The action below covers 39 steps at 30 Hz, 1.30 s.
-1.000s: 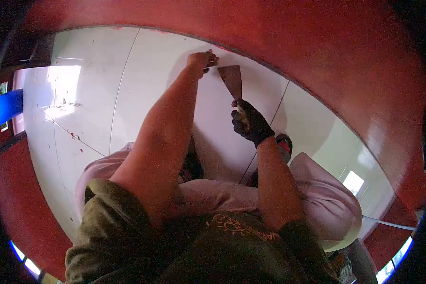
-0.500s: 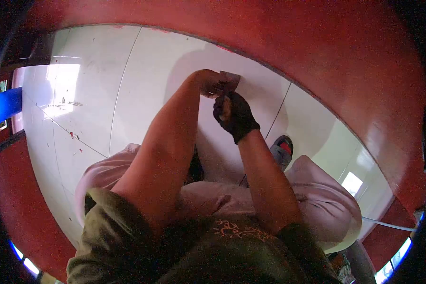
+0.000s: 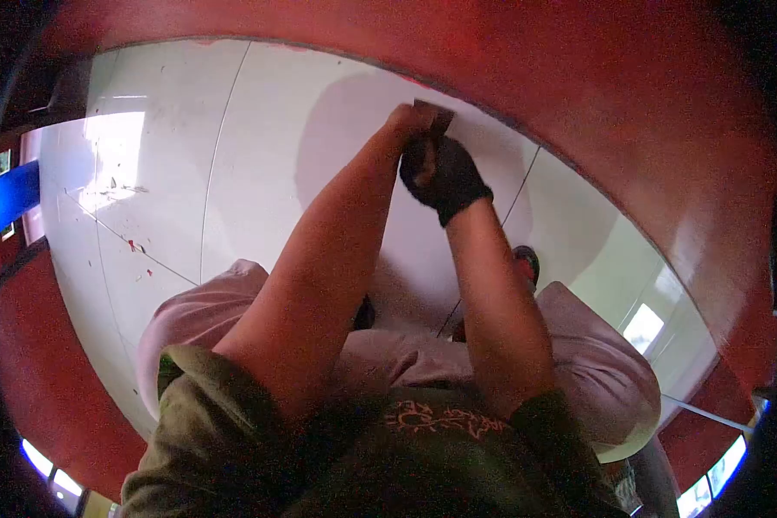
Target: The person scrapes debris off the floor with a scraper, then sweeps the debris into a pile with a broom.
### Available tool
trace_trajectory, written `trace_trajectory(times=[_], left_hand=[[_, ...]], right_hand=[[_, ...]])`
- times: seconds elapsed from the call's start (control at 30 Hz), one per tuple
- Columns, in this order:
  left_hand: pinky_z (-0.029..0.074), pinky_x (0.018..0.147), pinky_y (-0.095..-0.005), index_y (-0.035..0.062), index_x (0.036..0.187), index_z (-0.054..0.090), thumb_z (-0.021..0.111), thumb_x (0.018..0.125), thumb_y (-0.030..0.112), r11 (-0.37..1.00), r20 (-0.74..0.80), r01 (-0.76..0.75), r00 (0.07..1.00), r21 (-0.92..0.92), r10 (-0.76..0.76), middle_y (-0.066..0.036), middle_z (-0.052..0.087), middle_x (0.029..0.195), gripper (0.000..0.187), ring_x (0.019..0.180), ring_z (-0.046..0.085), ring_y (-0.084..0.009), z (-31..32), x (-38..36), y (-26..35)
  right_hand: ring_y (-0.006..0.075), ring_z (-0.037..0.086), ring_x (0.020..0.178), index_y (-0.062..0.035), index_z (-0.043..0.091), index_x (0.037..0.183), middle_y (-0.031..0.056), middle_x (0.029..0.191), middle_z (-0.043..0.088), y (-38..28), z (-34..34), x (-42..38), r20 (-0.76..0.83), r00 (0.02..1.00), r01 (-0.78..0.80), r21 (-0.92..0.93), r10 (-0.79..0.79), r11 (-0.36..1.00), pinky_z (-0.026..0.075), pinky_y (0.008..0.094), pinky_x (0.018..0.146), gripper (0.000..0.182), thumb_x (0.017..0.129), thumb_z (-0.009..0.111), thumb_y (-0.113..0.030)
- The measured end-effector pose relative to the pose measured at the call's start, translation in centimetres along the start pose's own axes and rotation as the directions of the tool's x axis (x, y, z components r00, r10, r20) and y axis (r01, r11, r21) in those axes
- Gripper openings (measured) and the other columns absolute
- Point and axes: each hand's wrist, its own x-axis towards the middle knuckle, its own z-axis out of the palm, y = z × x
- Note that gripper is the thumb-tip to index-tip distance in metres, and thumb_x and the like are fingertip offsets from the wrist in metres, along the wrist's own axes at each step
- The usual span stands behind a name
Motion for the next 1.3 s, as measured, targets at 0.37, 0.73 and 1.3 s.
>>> trace_trajectory(times=[0.37, 0.73, 1.3], left_hand=[[0.041, 0.077, -0.0348, 0.0054, 0.097, 0.055, 0.045, 0.07, 0.024, 0.96, -0.108, 0.011, 0.994, 0.281, 0.02, -0.015, 0.053, 0.102, 0.034, 0.089, 0.053, -0.0226, -2.4, -1.2, 2.6], [0.039, 0.074, -0.0315, 0.009, 0.099, 0.055, 0.047, 0.073, 0.044, 0.876, 0.254, 0.343, 0.93, -0.339, -0.266, -0.006, 0.057, 0.091, 0.044, 0.08, 0.052, -0.0171, -3.3, 1.7, -0.5], [0.038, 0.077, -0.0306, 0.0115, 0.102, 0.053, 0.045, 0.075, 0.04, 0.925, 0.177, 0.222, 0.969, -0.308, -0.173, -0.006, 0.055, 0.097, 0.04, 0.084, 0.052, -0.0184, -4.0, 2.1, 0.3]], right_hand=[[0.0344, 0.052, 0.079, -0.0075, 0.054, 0.085, 0.0182, 0.083, 0.056, -1.2, -2.3, 2.0, 0.16, 0.973, 0.192, -0.181, -0.164, 0.965, 0.043, 0.0381, 0.069, 0.023, 0.075, 0.043, -0.025], [0.0286, 0.052, 0.09, -0.0029, 0.048, 0.097, 0.0214, 0.099, 0.051, -2.9, -0.4, 2.9, 0.102, 0.992, -0.08, -0.009, 0.08, 0.997, 0.041, 0.0336, 0.077, 0.032, 0.075, 0.043, -0.024], [0.0278, 0.054, 0.085, -0.0012, 0.044, 0.098, 0.0153, 0.09, 0.056, -0.3, 0.4, 4.5, 0.067, 0.988, 0.153, -0.212, -0.142, 0.965, 0.043, 0.0329, 0.073, 0.03, 0.078, 0.04, -0.023]])
